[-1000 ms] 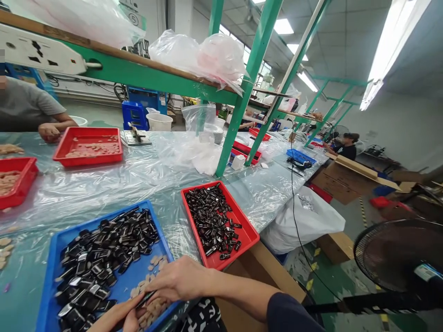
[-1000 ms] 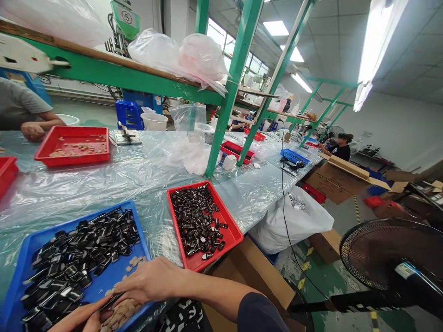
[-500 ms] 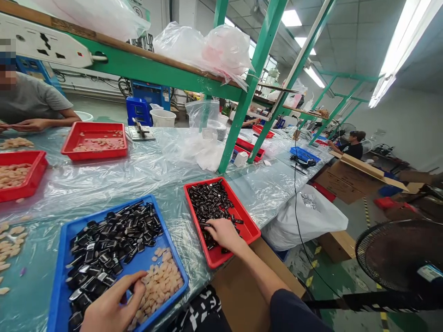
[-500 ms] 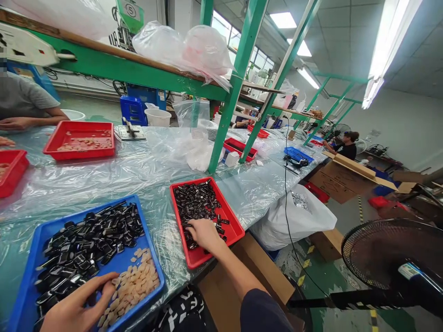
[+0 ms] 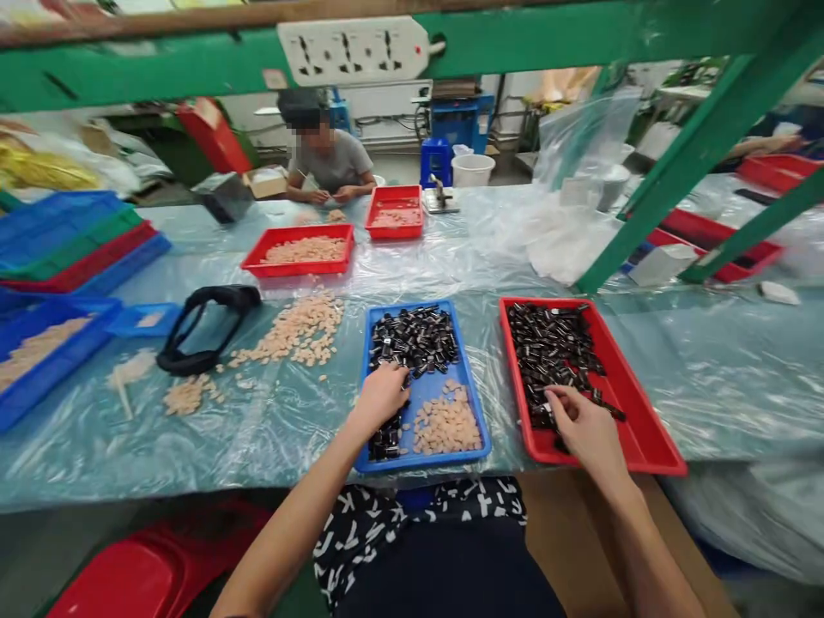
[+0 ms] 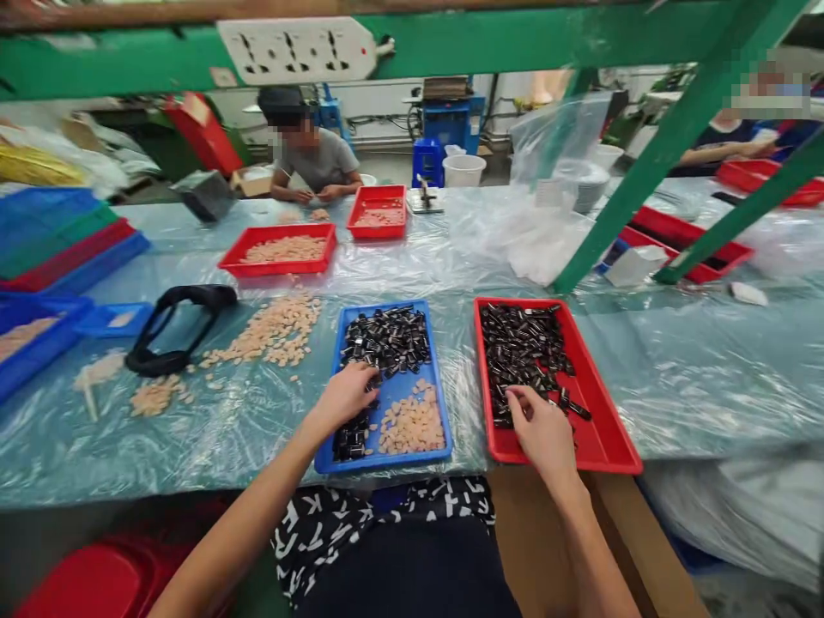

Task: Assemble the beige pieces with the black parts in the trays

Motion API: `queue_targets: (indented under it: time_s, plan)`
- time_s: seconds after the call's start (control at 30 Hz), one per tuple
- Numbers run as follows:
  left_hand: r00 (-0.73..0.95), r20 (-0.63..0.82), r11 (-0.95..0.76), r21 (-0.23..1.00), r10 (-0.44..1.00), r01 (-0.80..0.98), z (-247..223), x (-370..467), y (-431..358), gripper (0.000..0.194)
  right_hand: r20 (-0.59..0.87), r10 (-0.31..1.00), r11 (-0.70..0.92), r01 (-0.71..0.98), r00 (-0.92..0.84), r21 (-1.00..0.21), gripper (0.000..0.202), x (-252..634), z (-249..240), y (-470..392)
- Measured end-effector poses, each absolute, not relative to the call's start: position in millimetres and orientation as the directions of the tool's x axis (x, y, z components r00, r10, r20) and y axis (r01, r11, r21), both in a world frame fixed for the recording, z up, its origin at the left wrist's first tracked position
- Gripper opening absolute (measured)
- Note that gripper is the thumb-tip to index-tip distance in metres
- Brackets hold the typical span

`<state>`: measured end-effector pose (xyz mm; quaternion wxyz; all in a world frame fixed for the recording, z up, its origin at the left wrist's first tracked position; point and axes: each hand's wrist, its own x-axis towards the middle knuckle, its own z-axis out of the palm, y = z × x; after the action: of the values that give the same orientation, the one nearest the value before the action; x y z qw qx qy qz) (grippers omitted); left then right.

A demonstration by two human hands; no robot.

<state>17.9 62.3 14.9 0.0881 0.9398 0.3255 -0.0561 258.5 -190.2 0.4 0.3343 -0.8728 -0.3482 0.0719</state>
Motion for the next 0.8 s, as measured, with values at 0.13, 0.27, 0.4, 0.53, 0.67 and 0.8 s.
queue_targets:
  time_s: [0.13, 0.27, 0.4, 0.53, 0.67, 0.8]
  plan:
    - [0.787, -0.151, -0.795, 0.012, 0.599, 0.607, -1, 35, 65, 0.023, 0.064, 0.793, -0.340, 0.527, 0.606, -0.779, 0.051, 214, 2, -155]
    - [0.802, -0.094, -0.804, 0.024, 0.590, 0.594, -9, 39, 69, 0.022, 0.036, 0.891, -0.216, 0.494, 0.452, -0.842, 0.042, 180, 6, -131]
    - [0.769, 0.101, -0.757, 0.293, 0.631, 0.583, 2, 21, 56, 0.024, 0.040, 0.917, -0.156, 0.450, 0.397, -0.880, 0.037, 156, 3, -125]
    - [0.609, 0.193, -0.531, 0.723, 0.769, 0.441, 11, -4, 6, 0.027, 0.005, 0.938, -0.125, 0.351, 0.346, -0.928, 0.038, 136, -4, -120]
    - [0.539, 0.034, -0.252, 0.907, 0.842, 0.337, 4, -21, -35, 0.029, 0.025, 0.986, -0.044, 0.407, 0.163, -0.912, 0.030, 130, -7, -116]
    - [0.558, -0.111, -0.090, 0.943, 0.822, 0.320, -1, -34, -38, 0.027, 0.127, 0.991, 0.129, 0.624, -0.048, -0.771, 0.030, 140, -10, -113]
